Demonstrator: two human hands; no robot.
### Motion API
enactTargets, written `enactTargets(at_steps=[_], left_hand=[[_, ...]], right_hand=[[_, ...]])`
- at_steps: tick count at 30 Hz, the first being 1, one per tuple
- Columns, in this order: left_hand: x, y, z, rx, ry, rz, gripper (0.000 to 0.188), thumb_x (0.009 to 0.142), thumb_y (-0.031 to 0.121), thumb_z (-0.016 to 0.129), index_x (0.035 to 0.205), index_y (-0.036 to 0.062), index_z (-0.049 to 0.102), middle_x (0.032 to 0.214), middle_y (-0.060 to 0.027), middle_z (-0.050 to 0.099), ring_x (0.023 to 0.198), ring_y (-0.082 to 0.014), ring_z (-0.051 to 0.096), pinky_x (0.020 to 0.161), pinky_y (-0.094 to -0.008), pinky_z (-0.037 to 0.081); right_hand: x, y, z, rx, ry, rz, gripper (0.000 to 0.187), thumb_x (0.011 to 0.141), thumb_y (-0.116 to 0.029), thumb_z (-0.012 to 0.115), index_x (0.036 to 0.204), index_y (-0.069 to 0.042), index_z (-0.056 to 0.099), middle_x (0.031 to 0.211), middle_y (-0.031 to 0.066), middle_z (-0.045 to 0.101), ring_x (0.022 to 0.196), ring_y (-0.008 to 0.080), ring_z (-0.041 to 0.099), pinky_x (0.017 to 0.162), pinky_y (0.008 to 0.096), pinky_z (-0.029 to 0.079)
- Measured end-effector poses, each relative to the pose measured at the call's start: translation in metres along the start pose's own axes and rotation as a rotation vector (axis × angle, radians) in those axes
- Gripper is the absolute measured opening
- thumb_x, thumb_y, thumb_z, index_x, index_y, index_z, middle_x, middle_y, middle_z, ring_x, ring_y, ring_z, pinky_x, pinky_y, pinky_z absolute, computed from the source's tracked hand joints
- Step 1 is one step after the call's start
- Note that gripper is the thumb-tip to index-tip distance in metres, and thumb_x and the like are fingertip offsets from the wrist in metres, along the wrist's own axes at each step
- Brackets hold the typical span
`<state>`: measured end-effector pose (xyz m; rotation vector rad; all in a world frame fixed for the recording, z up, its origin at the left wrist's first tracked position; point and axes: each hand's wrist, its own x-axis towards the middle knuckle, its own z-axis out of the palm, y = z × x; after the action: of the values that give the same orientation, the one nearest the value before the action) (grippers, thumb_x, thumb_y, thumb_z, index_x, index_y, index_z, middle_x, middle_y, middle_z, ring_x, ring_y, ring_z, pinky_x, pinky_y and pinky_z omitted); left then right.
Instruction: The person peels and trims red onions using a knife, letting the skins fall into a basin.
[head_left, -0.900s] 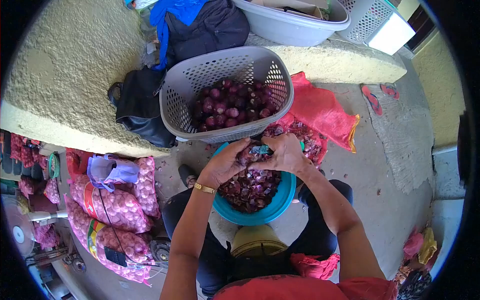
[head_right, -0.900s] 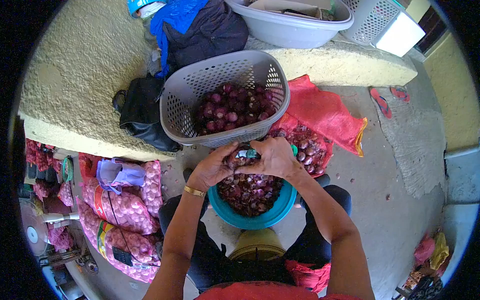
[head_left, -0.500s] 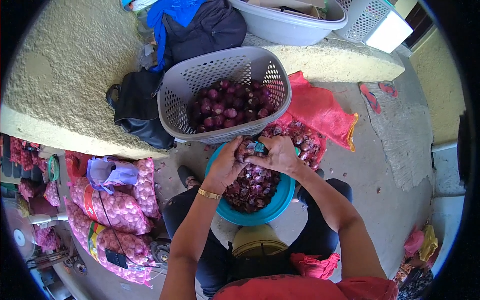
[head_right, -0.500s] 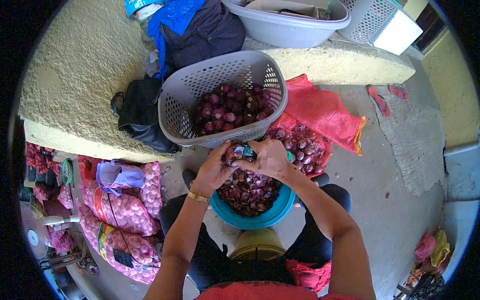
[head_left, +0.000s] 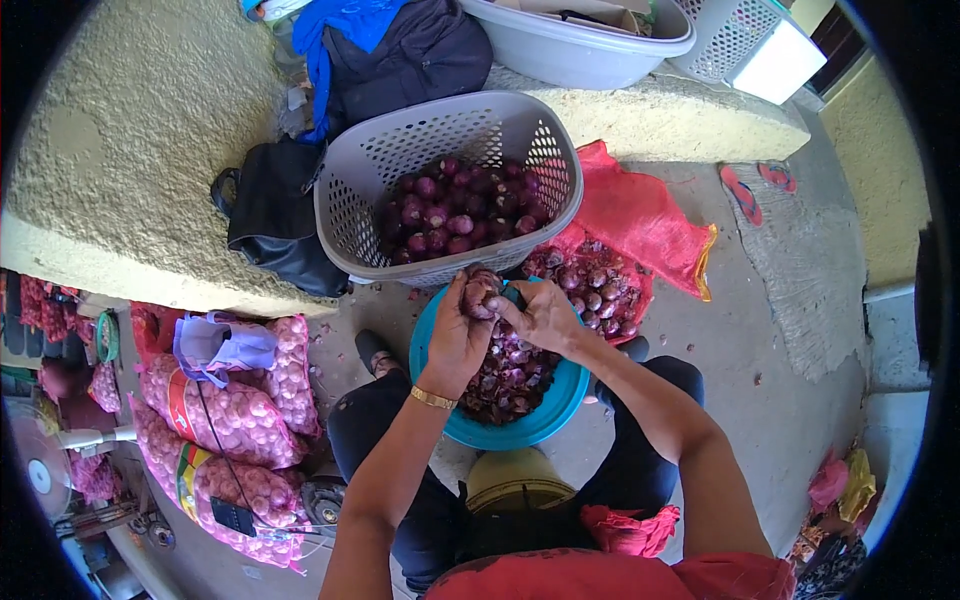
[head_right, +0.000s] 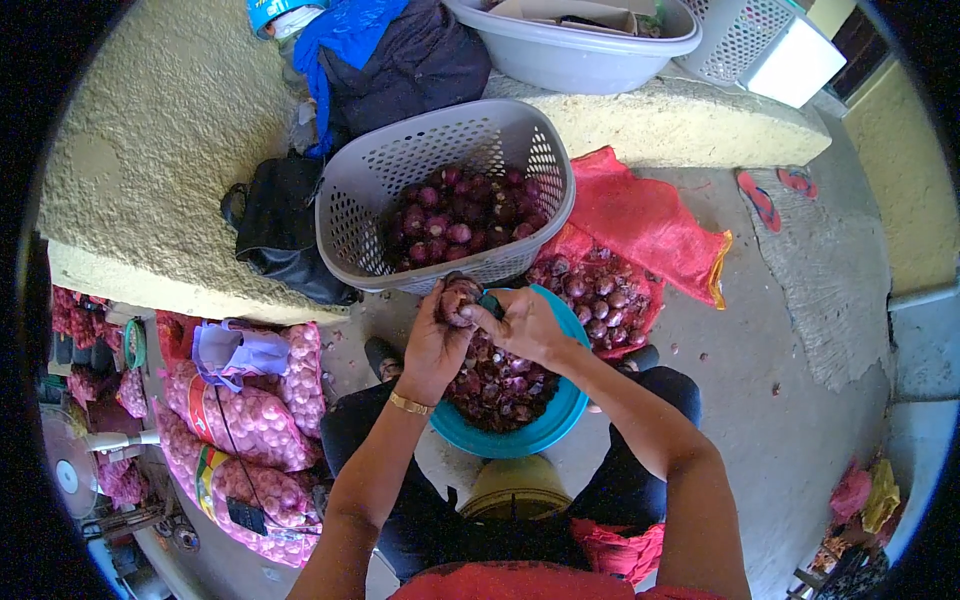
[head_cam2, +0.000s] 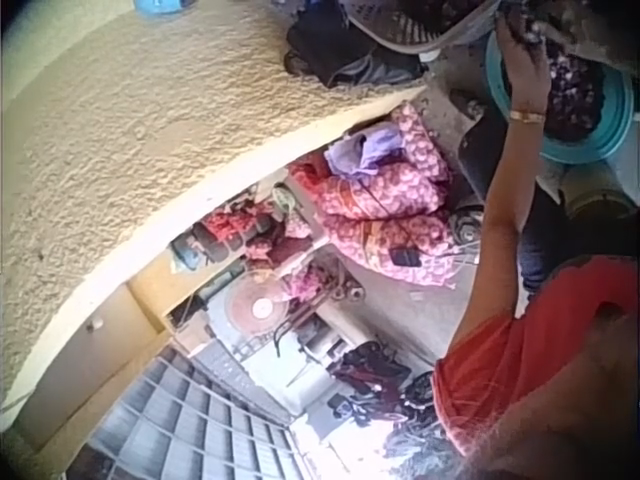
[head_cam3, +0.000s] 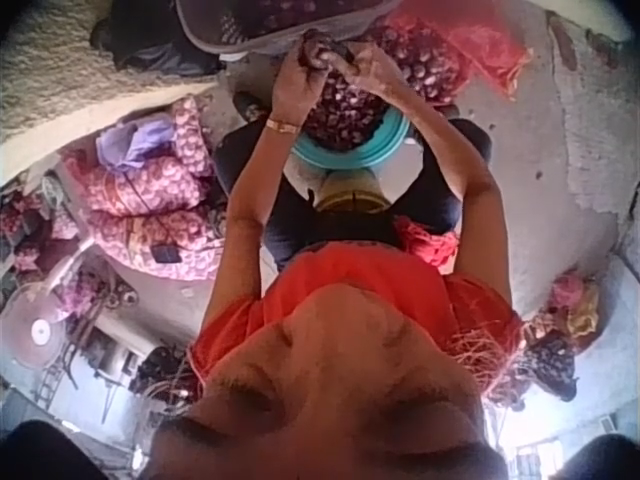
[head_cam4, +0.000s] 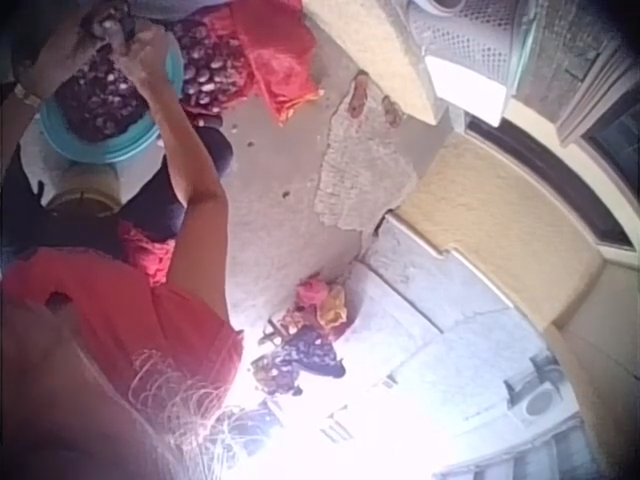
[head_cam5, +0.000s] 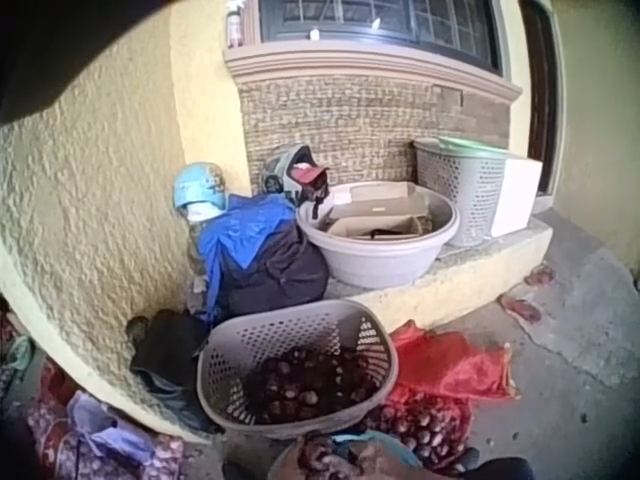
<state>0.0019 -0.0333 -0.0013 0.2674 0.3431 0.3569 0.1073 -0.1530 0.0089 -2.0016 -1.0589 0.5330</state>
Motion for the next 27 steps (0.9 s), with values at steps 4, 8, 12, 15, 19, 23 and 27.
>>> enactTargets(at_steps=[4,8,12,15,19,23,27], left_hand=[[-0.002,0.02,0.04,0.104,0.026,-0.141,0.024,0.098,0.025,0.053,0.107,0.0035,0.056,0.095,-0.0077,0.062,0.088,-0.0162,0.059,0.076,-0.0303,0.052],[0.006,0.017,0.023,0.231,-0.006,-0.185,0.025,0.099,0.027,0.052,0.106,0.0039,0.058,0.093,-0.0062,0.063,0.084,-0.0127,0.061,0.065,-0.0235,0.05],[0.009,0.003,0.01,0.28,0.075,-0.004,0.022,0.097,0.028,0.055,0.101,0.0069,0.059,0.091,-0.002,0.063,0.074,-0.0088,0.06,0.057,-0.0212,0.049],[0.011,-0.004,0.006,0.222,0.088,0.097,0.022,0.097,0.029,0.055,0.099,0.0075,0.06,0.088,-0.0014,0.063,0.073,-0.0074,0.059,0.055,-0.0204,0.048],[0.009,-0.005,0.003,0.123,0.077,0.096,0.022,0.097,0.028,0.055,0.1,0.0069,0.06,0.086,-0.0017,0.062,0.074,-0.008,0.059,0.055,-0.0203,0.047],[0.003,0.007,0.026,0.108,0.136,-0.105,0.022,0.098,0.026,0.053,0.098,0.004,0.058,0.091,-0.004,0.065,0.075,-0.0079,0.059,0.053,-0.0195,0.046],[0.007,0.011,0.02,0.197,0.101,-0.109,0.025,0.097,0.029,0.055,0.099,0.0043,0.058,0.09,-0.0024,0.064,0.075,-0.0082,0.058,0.056,-0.0208,0.046]], right_hand=[[0.012,-0.001,-0.038,0.064,-0.141,-0.156,0.03,0.085,-0.035,0.069,0.095,-0.008,0.067,0.078,0.0164,0.065,0.073,0.0327,0.066,0.065,0.0376,0.051],[0.013,-0.012,-0.039,0.014,-0.088,-0.288,0.034,0.081,-0.038,0.071,0.098,-0.009,0.068,0.08,0.0152,0.067,0.078,0.0341,0.066,0.067,0.0395,0.053],[0.009,-0.015,-0.026,-0.234,0.102,-0.283,0.045,0.078,-0.046,0.072,0.089,-0.002,0.066,0.071,0.0182,0.065,0.069,0.0371,0.065,0.06,0.0423,0.052],[0.009,-0.007,-0.012,-0.258,0.157,-0.245,0.047,0.078,-0.047,0.071,0.088,-0.002,0.065,0.065,0.0189,0.061,0.063,0.0379,0.063,0.054,0.042,0.05],[0.005,-0.006,-0.008,-0.226,0.118,-0.181,0.044,0.08,-0.047,0.07,0.09,-0.004,0.064,0.062,0.0184,0.058,0.062,0.0371,0.063,0.053,0.0406,0.048],[0.009,-0.013,-0.028,-0.104,0.047,-0.241,0.051,0.079,-0.05,0.068,0.085,0.0,0.065,0.066,0.0185,0.062,0.066,0.0378,0.064,0.057,0.0429,0.051],[0.007,-0.012,-0.024,-0.159,-0.008,-0.236,0.047,0.082,-0.048,0.067,0.098,-0.004,0.066,0.074,0.0179,0.065,0.07,0.0376,0.065,0.06,0.0418,0.051]])
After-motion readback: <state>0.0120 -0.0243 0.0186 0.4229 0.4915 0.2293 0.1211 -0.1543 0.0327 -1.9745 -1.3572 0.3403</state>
